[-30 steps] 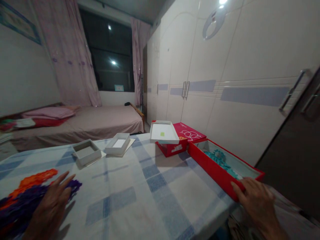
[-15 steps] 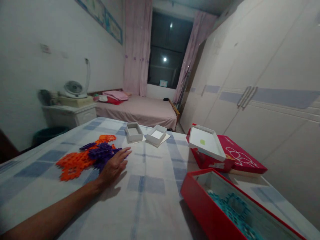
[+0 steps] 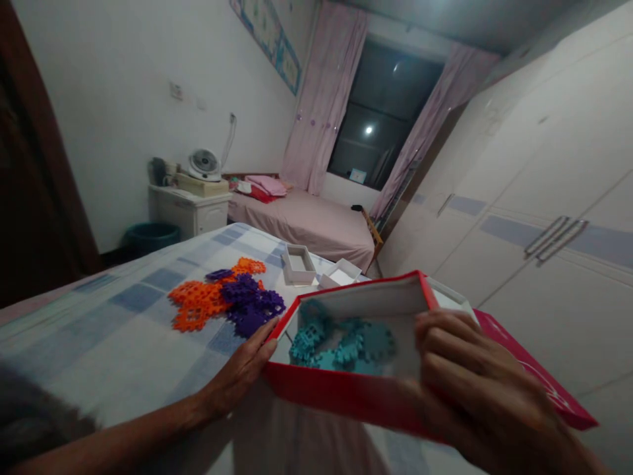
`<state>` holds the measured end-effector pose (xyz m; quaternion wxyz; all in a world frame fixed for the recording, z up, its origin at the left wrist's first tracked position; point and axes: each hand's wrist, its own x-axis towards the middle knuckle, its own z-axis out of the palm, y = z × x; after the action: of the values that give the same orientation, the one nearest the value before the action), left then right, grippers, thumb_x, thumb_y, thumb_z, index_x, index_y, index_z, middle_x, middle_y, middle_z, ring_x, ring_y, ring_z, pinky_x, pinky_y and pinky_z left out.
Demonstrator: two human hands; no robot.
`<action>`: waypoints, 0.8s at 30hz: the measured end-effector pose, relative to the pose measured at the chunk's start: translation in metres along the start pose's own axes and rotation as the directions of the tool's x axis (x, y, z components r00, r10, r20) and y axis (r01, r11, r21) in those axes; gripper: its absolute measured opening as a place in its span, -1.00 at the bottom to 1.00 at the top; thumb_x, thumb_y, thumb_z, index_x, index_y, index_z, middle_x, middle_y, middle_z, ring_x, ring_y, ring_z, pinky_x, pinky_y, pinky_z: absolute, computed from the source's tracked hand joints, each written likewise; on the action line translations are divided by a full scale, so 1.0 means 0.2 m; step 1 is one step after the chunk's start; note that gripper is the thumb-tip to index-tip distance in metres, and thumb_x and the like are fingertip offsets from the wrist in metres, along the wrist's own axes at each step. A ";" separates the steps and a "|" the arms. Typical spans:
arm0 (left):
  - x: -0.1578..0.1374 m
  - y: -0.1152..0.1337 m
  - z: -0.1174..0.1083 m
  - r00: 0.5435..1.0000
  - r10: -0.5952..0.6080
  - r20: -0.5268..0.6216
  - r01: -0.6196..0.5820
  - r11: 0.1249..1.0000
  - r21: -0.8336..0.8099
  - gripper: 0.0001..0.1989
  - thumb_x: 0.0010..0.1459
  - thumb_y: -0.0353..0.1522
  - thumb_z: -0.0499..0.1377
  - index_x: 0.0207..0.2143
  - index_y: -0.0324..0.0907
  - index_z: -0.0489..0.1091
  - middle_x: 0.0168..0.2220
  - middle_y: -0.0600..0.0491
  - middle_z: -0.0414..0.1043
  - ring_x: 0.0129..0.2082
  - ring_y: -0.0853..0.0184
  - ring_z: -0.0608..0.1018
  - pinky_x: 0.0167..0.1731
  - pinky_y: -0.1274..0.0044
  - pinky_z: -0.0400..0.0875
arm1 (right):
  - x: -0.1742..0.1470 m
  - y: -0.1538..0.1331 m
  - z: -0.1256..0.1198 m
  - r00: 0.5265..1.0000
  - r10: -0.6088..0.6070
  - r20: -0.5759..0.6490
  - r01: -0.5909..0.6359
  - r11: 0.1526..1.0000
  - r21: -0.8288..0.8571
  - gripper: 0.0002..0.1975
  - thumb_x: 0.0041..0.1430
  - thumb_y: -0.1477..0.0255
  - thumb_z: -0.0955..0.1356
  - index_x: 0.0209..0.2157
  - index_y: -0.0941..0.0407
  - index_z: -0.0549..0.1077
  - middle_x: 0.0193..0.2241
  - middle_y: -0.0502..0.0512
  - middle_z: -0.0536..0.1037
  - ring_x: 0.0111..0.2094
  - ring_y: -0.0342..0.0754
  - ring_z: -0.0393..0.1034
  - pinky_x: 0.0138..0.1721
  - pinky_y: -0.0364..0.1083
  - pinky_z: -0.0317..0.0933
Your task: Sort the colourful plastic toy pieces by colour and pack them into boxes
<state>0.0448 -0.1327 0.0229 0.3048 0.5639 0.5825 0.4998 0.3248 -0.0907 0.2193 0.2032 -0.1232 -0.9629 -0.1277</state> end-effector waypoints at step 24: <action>0.02 -0.11 -0.05 0.904 0.221 -0.366 -0.102 0.942 0.318 -0.30 0.25 -0.16 -0.07 0.30 -0.27 -0.27 0.34 -0.17 -0.24 0.32 0.12 -0.12 0.25 0.21 -0.08 | 1.15 -0.24 0.21 0.819 -0.243 0.519 0.366 0.919 -0.147 -0.51 0.32 0.34 0.15 -0.61 0.25 0.41 -0.63 -0.06 0.33 -0.48 -0.26 0.17 -0.29 -0.15 0.02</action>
<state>0.0266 -0.1279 0.0071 0.0509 0.5363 0.6501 0.5360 0.0918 -0.0814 0.2703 -0.0877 -0.0186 -0.9669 -0.2388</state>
